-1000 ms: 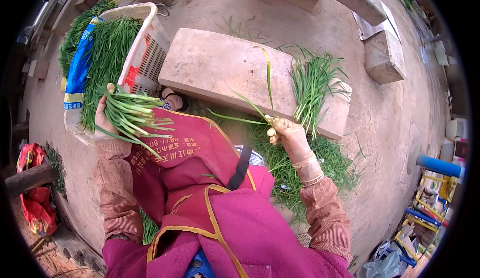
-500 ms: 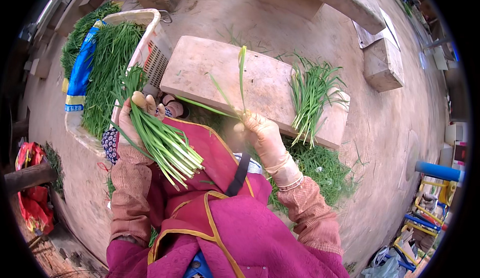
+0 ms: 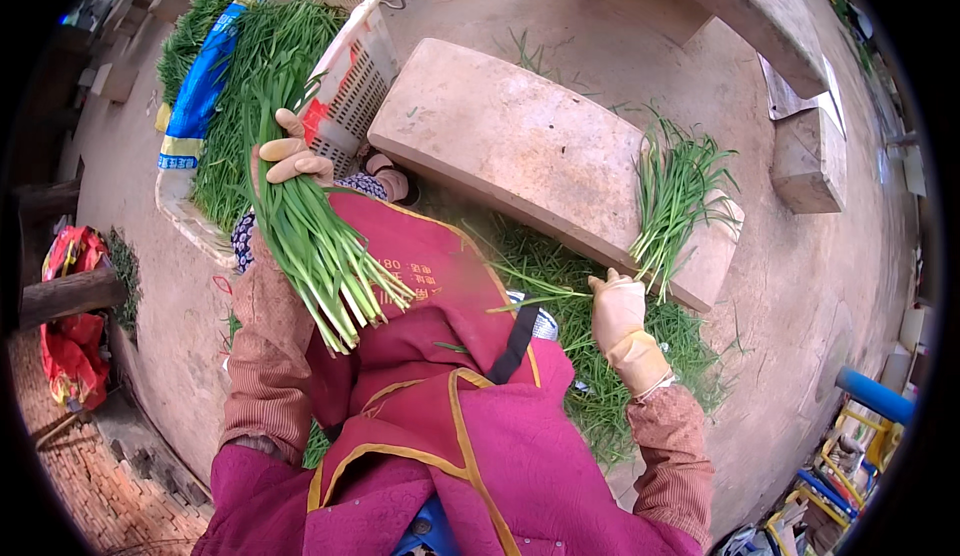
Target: The person sorts and cleans bunches of chives by hand, removing individual yellowed or damaged leaves from each bundle.
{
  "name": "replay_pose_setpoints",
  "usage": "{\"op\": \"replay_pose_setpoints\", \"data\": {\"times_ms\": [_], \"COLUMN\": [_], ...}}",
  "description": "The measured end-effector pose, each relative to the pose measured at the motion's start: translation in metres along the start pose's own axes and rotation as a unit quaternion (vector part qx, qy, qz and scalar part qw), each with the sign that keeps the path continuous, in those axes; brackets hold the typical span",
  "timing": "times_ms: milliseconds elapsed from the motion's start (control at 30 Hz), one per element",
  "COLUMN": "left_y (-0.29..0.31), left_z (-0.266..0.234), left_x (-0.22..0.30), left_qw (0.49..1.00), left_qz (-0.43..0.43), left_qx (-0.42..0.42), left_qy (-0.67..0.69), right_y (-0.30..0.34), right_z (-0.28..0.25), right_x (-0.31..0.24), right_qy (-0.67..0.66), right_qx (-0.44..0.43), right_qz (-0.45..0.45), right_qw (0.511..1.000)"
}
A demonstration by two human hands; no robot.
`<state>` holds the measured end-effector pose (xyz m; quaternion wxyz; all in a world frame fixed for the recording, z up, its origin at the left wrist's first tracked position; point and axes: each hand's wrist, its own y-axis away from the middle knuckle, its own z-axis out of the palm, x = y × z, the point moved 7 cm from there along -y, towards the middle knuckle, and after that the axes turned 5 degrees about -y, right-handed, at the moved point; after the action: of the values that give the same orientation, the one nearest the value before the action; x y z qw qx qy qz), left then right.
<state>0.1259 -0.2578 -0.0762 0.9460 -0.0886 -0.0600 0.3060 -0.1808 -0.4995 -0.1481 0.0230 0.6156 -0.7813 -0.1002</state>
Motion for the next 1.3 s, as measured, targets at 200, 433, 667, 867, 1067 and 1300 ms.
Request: {"op": "replay_pose_setpoints", "data": {"times_ms": [200,433,667,867,1067,1300], "left_y": [-0.023,-0.042,-0.051,-0.055,-0.051,-0.039], "left_z": [0.006,0.014,0.003,0.002,0.003,0.025], "left_x": [0.006,0.003,0.004,-0.004,-0.008,0.01], "left_qw": [0.999,0.998,0.983,0.972,0.967,0.981], "left_qz": [-0.001,-0.024,-0.049,-0.036,-0.015,0.032], "left_qx": [-0.031,0.005,0.083,0.093,0.112,-0.042], "left_qy": [0.005,-0.059,-0.159,-0.213,-0.227,-0.187], "right_y": [-0.026,-0.061,-0.066,-0.086,-0.102,-0.087], "right_z": [-0.074,-0.159,-0.162,-0.139,-0.105,-0.094], "right_x": [-0.016,-0.107,-0.127,-0.128,-0.133,-0.113], "right_qy": [-0.651,-0.599,-0.501,-0.528,-0.602,-0.554], "right_qx": [0.039,0.176,0.155,0.109,0.098,0.151], "right_qz": [0.125,-0.103,-0.114,-0.005,0.022,0.046], "right_qw": [0.747,0.774,0.844,0.842,0.792,0.818]}}
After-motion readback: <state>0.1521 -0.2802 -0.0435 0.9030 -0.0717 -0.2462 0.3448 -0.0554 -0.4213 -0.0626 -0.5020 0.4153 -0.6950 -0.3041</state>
